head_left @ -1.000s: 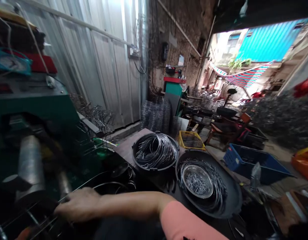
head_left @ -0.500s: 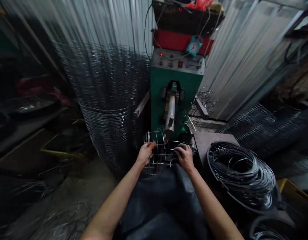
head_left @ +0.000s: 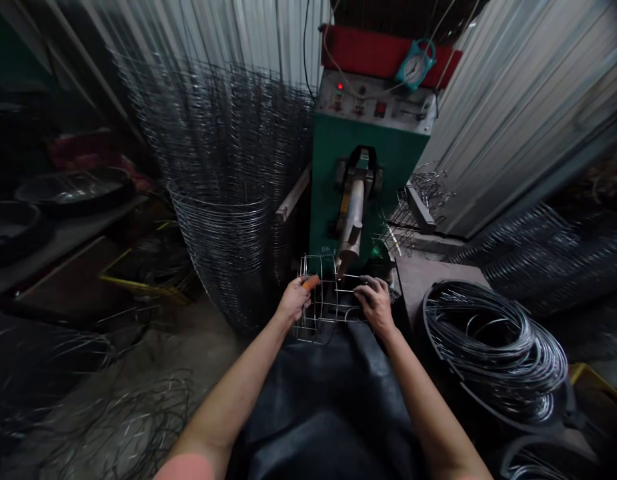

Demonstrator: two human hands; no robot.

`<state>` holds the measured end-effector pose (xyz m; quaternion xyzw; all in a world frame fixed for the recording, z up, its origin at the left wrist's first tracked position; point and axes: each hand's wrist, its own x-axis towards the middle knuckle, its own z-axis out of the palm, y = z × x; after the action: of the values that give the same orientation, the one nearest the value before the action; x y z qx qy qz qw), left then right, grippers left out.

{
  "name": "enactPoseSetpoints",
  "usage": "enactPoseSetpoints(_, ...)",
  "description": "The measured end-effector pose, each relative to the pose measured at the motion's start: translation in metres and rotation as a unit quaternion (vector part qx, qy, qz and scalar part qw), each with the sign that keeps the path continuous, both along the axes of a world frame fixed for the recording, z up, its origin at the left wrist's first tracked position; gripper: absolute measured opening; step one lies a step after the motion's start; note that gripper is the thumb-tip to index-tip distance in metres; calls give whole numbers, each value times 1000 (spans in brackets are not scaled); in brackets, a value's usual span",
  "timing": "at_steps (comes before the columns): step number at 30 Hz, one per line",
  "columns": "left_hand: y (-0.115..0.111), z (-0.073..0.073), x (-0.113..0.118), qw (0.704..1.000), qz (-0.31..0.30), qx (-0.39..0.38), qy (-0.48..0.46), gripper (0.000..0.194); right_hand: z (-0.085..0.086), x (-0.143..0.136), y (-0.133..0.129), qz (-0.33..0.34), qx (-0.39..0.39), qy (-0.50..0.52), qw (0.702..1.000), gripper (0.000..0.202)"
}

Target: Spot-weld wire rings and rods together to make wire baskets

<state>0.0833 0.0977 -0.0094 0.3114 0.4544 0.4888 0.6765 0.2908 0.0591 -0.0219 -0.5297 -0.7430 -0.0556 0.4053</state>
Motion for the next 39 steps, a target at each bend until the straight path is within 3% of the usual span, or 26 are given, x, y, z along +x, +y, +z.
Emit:
enactPoseSetpoints(14,13,-1,6,1000,-18,7,-15,40,-2,15,14,32,-32,11,999,15)
enactPoseSetpoints(39,37,-11,9,998,-20,-31,-40,32,2,15,35,28,-67,19,997,15)
